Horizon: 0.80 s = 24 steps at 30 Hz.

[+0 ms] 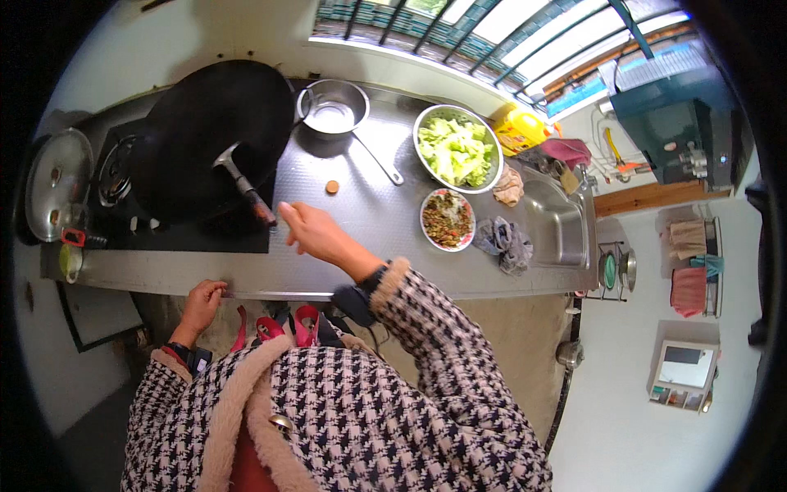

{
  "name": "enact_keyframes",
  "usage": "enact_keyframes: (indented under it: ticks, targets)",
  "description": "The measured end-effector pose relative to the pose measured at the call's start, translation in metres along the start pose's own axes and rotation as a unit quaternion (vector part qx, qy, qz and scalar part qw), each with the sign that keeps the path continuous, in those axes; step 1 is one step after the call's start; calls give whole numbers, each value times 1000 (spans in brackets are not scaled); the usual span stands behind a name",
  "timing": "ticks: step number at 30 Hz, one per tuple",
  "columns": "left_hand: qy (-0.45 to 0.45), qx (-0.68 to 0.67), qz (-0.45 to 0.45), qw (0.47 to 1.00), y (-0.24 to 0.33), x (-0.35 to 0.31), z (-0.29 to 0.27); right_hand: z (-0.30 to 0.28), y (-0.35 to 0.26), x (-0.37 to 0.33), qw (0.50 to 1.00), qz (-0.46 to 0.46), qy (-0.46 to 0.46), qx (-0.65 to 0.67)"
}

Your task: The person stir-fries noodles in a wok, then transfers them to a plate. They wash the wok and a pot, wipe the counter, and place the cleaned wok back on the stove. Finally, they add a small amount of pre-cooked food from a plate into the wok.

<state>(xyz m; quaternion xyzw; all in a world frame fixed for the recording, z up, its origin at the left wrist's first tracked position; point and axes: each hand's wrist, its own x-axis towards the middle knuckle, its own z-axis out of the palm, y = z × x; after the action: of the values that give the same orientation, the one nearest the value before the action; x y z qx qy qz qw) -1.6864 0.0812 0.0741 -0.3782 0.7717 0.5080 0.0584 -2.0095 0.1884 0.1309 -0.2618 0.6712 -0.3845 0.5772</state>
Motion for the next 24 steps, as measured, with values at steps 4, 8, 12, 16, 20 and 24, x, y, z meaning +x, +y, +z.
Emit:
enact_keyframes:
  ticks: [4, 8, 12, 16, 20, 24]
  targets:
    - [-51, -6, 21, 998, 44, 15, 41, -115, 91, -74, 947, -113, 302, -4]
    - [-95, -45, 15, 994, 79, 44, 96, -250, 219, -151, 733, -29, 576, -360]
    - [-172, -67, 14, 983, 125, 88, 162, -332, 291, -195, 688, 257, 618, -281]
    - [-219, -91, -11, 972, 182, 124, 207, -354, 287, -175, 768, 284, 558, -133]
    - [-251, -64, -44, 965, 221, 133, 240, -324, 278, -155, 753, 255, 528, -299]
    - [-285, -38, -20, 958, 224, 125, 257, -291, 308, -204, 775, 55, 516, -361]
